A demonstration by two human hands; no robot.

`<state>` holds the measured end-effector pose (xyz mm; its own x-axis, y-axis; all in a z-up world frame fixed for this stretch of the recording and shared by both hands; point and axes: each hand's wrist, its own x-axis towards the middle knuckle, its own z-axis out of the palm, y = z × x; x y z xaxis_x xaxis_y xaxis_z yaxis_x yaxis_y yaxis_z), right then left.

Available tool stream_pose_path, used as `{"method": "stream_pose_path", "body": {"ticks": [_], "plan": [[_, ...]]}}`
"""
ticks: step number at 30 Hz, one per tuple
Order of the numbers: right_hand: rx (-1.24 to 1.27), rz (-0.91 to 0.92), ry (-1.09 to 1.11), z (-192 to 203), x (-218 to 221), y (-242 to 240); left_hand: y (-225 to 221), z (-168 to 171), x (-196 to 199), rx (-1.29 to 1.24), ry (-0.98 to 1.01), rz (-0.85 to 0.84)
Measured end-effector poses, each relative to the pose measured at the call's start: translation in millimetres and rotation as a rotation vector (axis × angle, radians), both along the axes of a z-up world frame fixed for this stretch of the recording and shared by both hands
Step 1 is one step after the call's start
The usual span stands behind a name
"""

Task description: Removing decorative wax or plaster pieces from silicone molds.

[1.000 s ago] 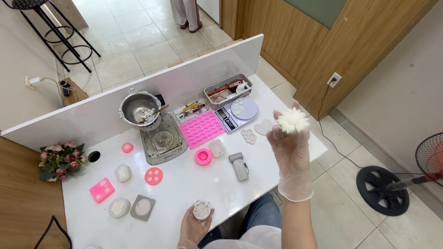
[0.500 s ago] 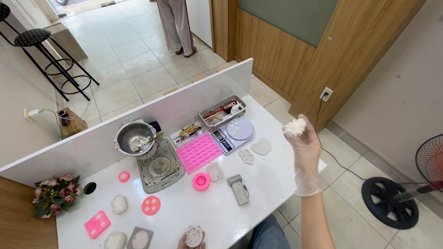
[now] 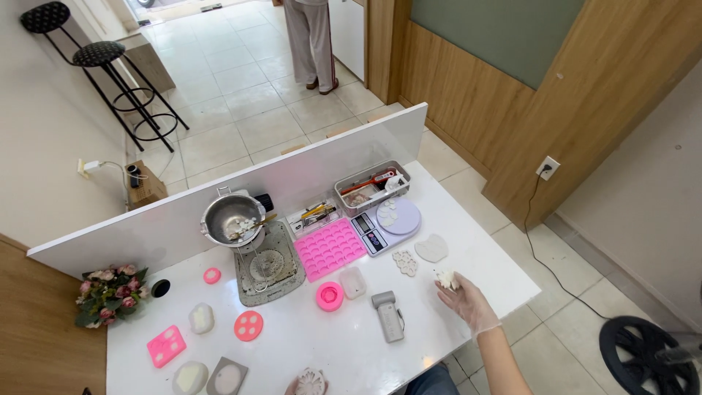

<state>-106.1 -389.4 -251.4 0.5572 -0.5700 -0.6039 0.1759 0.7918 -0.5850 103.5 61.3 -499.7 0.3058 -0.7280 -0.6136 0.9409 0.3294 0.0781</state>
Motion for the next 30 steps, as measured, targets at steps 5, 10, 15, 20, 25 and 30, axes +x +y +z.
{"method": "stream_pose_path", "body": {"ticks": [5, 10, 15, 20, 25, 30], "plan": [[0.04, -0.026, 0.065, 27.8, 11.8, 7.8, -2.7, 12.7, 2.7, 0.037, -0.025, 0.138], [0.021, 0.023, 0.001, 37.5, 28.3, 18.1, -24.7, 121.9, 0.7, 0.045, -0.06, -0.029], [0.015, 0.061, -0.043, 60.0, 46.1, 51.0, -56.5, 326.4, -41.4, 0.137, -0.21, 0.238], [0.059, 0.116, -0.137, 101.5, 61.5, 111.7, -44.4, 366.3, -40.9, -0.049, -0.206, 0.386], [0.102, 0.198, -0.195, 153.6, 70.0, 171.6, -17.4, 398.0, -40.6, -0.078, -0.285, 0.511], [0.106, 0.341, -0.273, 185.5, 75.3, 200.0, 15.6, 405.1, -37.7, -0.338, -0.268, 0.659]]}}
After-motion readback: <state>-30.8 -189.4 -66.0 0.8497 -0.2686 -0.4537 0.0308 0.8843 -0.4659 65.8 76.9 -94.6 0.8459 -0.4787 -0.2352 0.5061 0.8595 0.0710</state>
